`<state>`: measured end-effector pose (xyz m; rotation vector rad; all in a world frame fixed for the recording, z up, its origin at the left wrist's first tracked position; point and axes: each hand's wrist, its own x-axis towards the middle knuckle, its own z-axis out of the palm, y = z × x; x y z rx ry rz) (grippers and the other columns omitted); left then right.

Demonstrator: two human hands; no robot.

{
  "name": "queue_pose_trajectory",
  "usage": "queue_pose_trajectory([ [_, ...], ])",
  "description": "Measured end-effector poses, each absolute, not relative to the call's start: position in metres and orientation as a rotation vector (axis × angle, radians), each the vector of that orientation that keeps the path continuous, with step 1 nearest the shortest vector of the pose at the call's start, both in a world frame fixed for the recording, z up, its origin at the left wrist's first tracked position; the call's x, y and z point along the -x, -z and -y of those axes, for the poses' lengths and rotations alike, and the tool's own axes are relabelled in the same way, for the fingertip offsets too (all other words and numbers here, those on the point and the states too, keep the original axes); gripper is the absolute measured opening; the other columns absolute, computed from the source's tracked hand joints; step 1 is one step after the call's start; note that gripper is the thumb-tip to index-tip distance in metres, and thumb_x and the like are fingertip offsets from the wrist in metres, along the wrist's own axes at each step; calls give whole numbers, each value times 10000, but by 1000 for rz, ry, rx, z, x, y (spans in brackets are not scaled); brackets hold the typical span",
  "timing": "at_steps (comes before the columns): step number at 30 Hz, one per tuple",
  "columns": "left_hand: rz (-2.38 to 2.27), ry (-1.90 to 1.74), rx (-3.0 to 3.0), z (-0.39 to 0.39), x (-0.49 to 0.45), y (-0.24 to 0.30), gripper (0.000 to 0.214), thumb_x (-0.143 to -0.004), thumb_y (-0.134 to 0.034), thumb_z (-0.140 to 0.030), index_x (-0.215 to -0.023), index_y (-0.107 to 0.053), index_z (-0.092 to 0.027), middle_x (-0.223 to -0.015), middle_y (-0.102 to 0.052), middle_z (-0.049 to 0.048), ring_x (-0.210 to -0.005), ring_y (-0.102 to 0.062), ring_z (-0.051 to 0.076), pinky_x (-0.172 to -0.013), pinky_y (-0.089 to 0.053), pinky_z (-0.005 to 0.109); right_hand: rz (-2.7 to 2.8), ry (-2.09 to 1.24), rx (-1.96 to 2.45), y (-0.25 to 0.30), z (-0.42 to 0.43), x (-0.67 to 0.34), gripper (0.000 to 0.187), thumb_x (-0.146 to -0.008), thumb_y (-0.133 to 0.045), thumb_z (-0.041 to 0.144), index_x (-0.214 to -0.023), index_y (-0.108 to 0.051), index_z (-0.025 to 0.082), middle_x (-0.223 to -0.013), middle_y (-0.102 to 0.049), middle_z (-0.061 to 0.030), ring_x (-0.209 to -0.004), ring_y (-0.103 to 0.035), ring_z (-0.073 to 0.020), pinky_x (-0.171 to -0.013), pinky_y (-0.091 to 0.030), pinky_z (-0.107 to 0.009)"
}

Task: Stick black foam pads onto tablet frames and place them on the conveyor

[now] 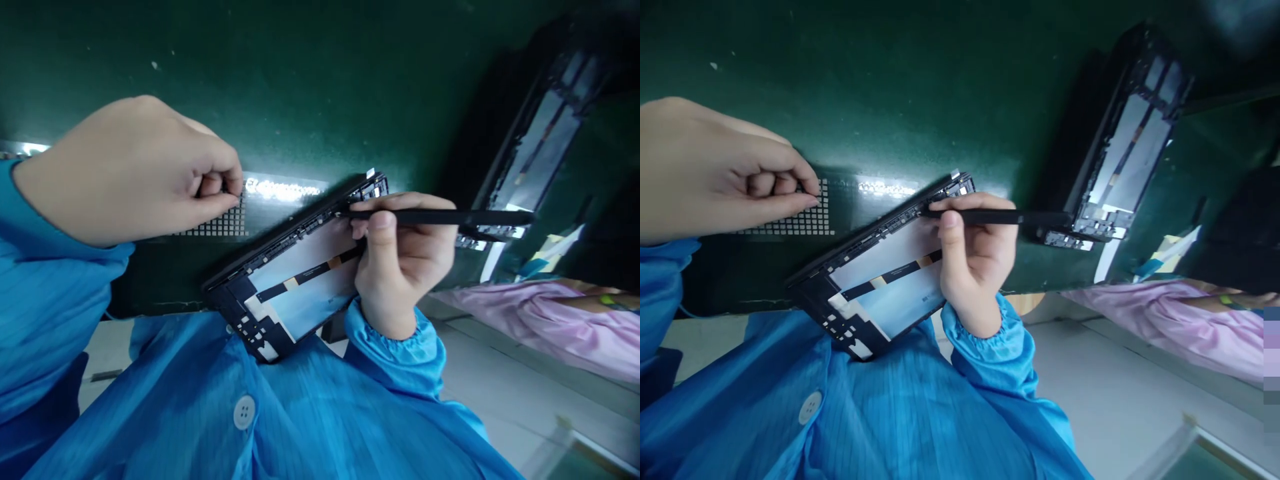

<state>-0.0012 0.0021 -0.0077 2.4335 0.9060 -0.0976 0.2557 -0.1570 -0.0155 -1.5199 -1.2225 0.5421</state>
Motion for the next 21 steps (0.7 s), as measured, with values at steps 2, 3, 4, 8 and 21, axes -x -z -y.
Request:
queue_pose_trajectory([
  [2,-897,57,-2451,-1,3,10,1161,-855,2,-847,-1093,-832,-74,-878,-698,-34,-1079,-839,291,-925,-549,613,1239,-574,1500,21,158,-256,62,-1099,-728,288,-1152,-720,319,-1077,-765,-11,-917,-784,-182,-797,-667,-361],
  [3,-886,29,-2456,0,4,11,1137,-869,-34,-851,-1089,-834,-74,-875,-695,-33,-1066,-841,296,-925,-557,613,1242,-577,1494,23,158,-257,70,-1100,-726,276,-1156,-725,319,-1083,-761,-13,-946,-790,-185,-818,-668,-364],
  [4,-876,5,-2459,1,5,12,1118,-878,-60,-853,-1080,-836,-73,-863,-686,-33,-1048,-844,301,-919,-564,618,1247,-580,1492,24,158,-257,81,-1102,-722,265,-1162,-731,319,-1089,-756,-15,-974,-794,-189,-842,-668,-369],
  [8,-865,-67,-2450,1,7,15,1054,-909,-110,-835,-1042,-847,-94,-799,-654,-34,-1012,-849,313,-896,-575,655,1352,-554,1504,20,160,-262,148,-1105,-701,226,-1205,-736,329,-1120,-735,-22,-1056,-791,-208,-946,-662,-420],
  [21,-1045,167,-2236,0,-11,-9,328,-920,-674,-431,-898,-824,-141,-773,-675,-39,-1114,-827,366,-1061,-585,760,2044,-860,1411,-12,118,-226,89,-1078,-753,235,-1167,-755,235,-1153,-878,-62,-1116,-809,-272,-1027,-582,-514],
])
